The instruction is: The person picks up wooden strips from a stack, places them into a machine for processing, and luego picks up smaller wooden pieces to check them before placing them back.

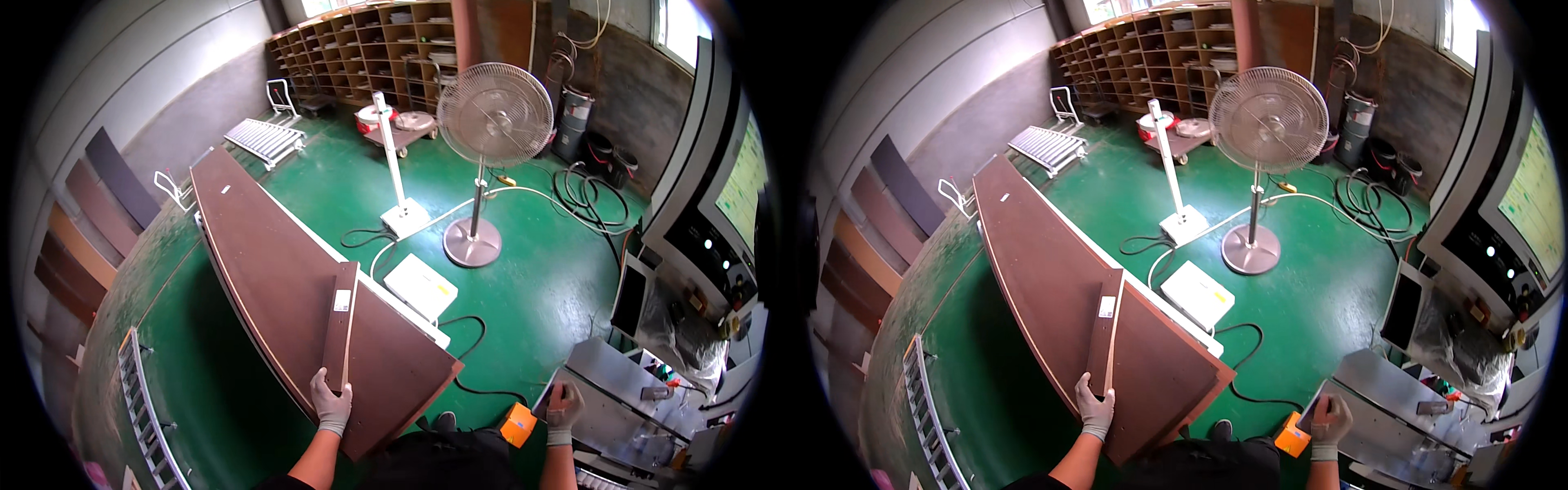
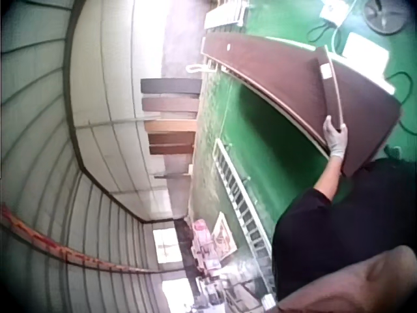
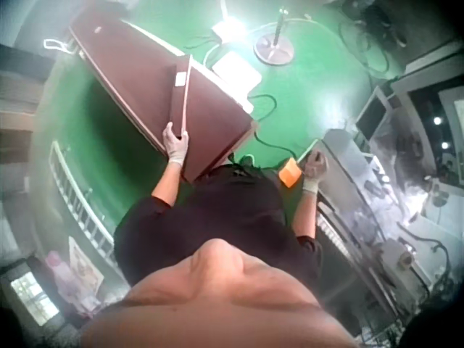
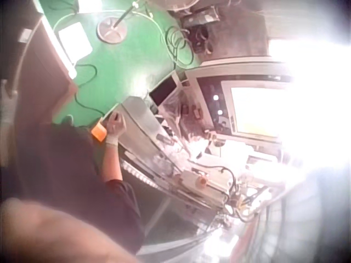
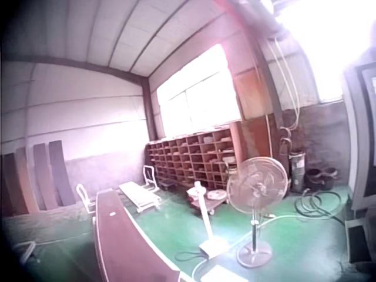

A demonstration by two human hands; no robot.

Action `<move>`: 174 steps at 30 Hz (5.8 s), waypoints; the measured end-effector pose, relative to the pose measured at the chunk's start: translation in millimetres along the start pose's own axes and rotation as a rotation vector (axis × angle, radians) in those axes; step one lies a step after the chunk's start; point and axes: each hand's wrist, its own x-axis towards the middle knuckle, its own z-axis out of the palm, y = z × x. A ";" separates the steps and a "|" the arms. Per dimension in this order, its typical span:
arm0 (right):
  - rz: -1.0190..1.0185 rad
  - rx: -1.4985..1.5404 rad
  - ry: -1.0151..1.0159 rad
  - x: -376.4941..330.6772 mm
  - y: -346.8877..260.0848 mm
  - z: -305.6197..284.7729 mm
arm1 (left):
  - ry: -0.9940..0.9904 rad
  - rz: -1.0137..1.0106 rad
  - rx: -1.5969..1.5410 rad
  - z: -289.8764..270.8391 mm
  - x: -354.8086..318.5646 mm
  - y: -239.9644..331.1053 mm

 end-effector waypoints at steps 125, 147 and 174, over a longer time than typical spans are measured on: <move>0.430 -0.394 0.452 -34.3 243.8 -260.3 | -1.018 1.249 -0.376 178.5 -228.8 429.6; -0.008 -0.187 0.095 -7.2 115.0 -140.7 | -0.295 -0.471 0.510 14.5 82.1 54.8; 0.090 -0.158 0.053 5.7 114.1 -130.4 | -0.744 0.855 -0.087 70.1 -1.2 279.4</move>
